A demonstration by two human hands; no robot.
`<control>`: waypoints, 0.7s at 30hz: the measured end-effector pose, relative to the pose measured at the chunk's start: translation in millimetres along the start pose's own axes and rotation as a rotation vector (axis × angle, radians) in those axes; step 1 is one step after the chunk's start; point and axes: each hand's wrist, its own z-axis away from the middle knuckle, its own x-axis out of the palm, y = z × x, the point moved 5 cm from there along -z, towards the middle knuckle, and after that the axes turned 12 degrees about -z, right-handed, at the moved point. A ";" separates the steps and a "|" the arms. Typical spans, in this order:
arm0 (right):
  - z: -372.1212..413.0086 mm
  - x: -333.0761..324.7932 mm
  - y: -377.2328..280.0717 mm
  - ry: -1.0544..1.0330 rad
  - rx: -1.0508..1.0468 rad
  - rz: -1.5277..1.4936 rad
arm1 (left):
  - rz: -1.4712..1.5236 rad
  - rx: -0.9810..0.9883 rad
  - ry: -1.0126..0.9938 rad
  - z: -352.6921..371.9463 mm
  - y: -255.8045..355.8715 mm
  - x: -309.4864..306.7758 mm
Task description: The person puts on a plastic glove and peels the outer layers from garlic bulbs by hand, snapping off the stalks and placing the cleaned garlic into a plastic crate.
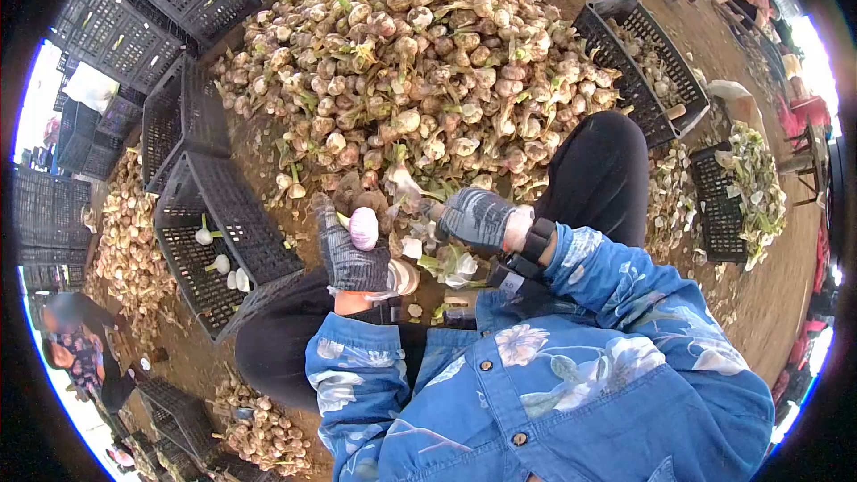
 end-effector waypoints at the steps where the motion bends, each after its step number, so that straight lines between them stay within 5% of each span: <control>1: 0.5 0.2 -1.3 -0.050 0.057 0.106 | 0.037 -0.036 -0.015 -2.1 -1.4 -0.5; 3: -8.7 14.1 11.9 -0.042 -0.030 -0.035 | 0.147 -0.080 -0.144 -4.7 -1.7 -0.5; 5: -5.7 13.3 -8.3 0.153 -0.428 -0.412 | 0.254 -0.126 -0.266 -0.3 -2.4 7.0; 6: -5.1 14.1 -6.2 -0.014 -0.219 -0.425 | 0.186 -0.064 -0.213 2.0 -0.9 11.9; 7: -2.8 8.4 -10.6 -0.013 -0.225 -0.424 | 0.119 0.001 -0.162 2.4 2.8 14.4; 9: -0.4 15.8 -3.7 -0.246 0.107 -1.110 | 0.141 -0.013 -0.191 1.3 2.9 12.4; 12: -1.6 20.6 2.6 -0.357 0.025 -1.044 | 0.242 -0.134 -0.368 5.2 4.7 14.7; 13: 0.7 20.1 2.5 -0.357 0.033 -1.073 | 0.153 -0.109 -0.025 -0.2 -2.2 0.6; 16: 1.1 26.8 9.7 -0.469 0.049 -1.134 | 0.055 -0.026 0.097 -9.2 -2.5 -11.6; 19: 7.4 36.6 16.1 -0.589 0.074 -1.180 | 0.175 -0.142 0.107 -29.8 -10.8 -36.0; 21: -0.8 43.0 32.4 -0.502 -0.115 -0.975 | 0.130 -0.112 0.235 -32.9 -6.8 -45.7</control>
